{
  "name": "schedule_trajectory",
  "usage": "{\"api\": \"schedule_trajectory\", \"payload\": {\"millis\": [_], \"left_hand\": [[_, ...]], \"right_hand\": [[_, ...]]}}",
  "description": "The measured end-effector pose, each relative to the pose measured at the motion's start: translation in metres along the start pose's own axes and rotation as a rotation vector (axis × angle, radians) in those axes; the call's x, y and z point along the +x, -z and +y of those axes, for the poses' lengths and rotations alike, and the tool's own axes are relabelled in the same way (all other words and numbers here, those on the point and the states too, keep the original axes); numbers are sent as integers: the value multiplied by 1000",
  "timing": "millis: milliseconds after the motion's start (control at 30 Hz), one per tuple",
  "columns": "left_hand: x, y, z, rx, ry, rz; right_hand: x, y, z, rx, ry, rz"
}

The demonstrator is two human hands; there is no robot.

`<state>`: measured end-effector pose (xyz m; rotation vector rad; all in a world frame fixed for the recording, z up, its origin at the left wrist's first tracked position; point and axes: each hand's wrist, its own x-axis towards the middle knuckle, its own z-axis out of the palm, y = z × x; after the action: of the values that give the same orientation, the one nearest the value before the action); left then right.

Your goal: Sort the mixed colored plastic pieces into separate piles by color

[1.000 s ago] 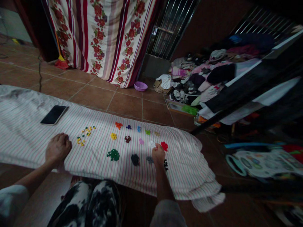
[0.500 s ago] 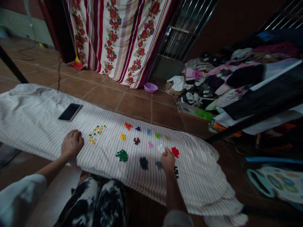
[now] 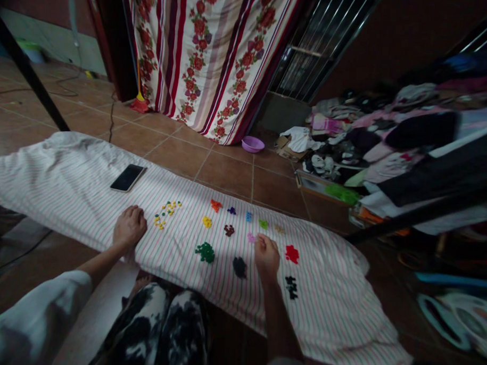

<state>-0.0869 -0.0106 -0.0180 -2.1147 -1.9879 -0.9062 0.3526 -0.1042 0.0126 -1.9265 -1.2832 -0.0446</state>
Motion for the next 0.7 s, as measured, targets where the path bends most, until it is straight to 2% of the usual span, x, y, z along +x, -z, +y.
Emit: {"api": "schedule_trajectory", "payload": {"millis": [67,200,300,400,533,700], "left_hand": [[0,0,0,-1,0,-1],[0,1,1,0,-11,-4],[1,2,1,1,-6,-4],[0,2,2,3,2,-3],[0,2,3,15,0,10],[0,1,3,3,4,21]], "right_hand": [[-5,-17,-29,107,55,-77],[-23,-58,-90,301,256,-334],[-38,-87,-134,348,378,-514],[-51,-110,-169,291,441,-676],[-61,-132,-201,184,454,-773],[-64,-145,-221,64,445,-787]]}}
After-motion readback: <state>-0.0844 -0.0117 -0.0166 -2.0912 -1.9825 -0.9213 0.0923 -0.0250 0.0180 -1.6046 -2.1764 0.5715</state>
